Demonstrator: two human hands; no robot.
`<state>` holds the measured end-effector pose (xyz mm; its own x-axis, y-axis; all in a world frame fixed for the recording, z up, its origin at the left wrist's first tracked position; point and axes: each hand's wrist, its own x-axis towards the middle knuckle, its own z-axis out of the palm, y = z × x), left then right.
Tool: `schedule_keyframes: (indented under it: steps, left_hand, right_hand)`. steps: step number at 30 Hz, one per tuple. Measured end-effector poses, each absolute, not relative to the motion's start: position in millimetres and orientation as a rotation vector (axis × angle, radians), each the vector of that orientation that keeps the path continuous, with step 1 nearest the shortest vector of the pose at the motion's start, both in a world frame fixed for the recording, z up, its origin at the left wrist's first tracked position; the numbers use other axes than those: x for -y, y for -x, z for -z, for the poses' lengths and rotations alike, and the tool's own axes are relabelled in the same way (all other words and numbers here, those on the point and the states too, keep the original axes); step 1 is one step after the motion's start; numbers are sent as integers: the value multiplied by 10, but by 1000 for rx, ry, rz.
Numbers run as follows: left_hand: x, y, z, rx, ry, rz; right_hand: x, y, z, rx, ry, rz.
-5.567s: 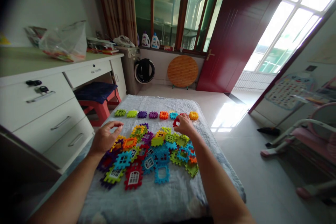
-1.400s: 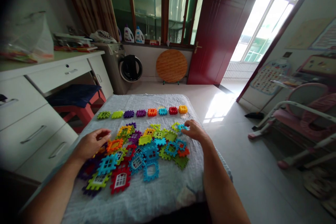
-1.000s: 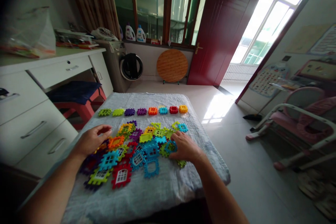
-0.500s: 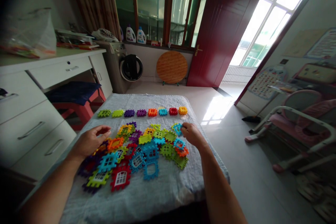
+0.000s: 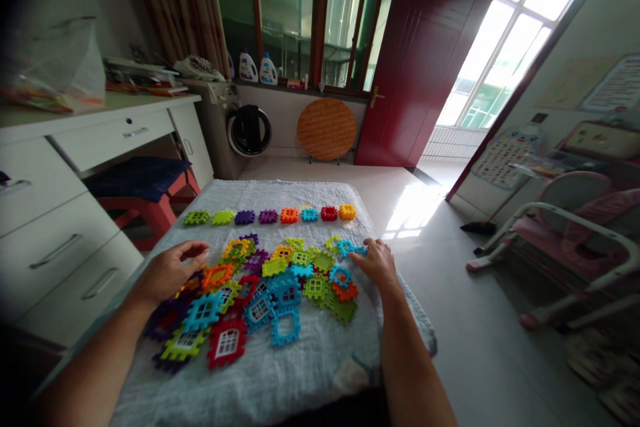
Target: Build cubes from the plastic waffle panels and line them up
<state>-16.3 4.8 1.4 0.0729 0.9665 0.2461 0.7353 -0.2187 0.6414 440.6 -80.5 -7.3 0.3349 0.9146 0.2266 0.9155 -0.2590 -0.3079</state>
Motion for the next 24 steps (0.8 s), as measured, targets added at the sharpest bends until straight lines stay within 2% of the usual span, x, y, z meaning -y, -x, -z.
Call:
schedule_keyframes:
  steps: [11, 24]
  left_hand:
    - [-30, 153, -38, -1697, -1998, -902]
    - [-17, 134, -67, -1697, -1978, -912]
  right_hand:
    - [686, -4272, 72, 1638, 1920, -79]
    - [600, -4087, 68, 1648, 2166, -131]
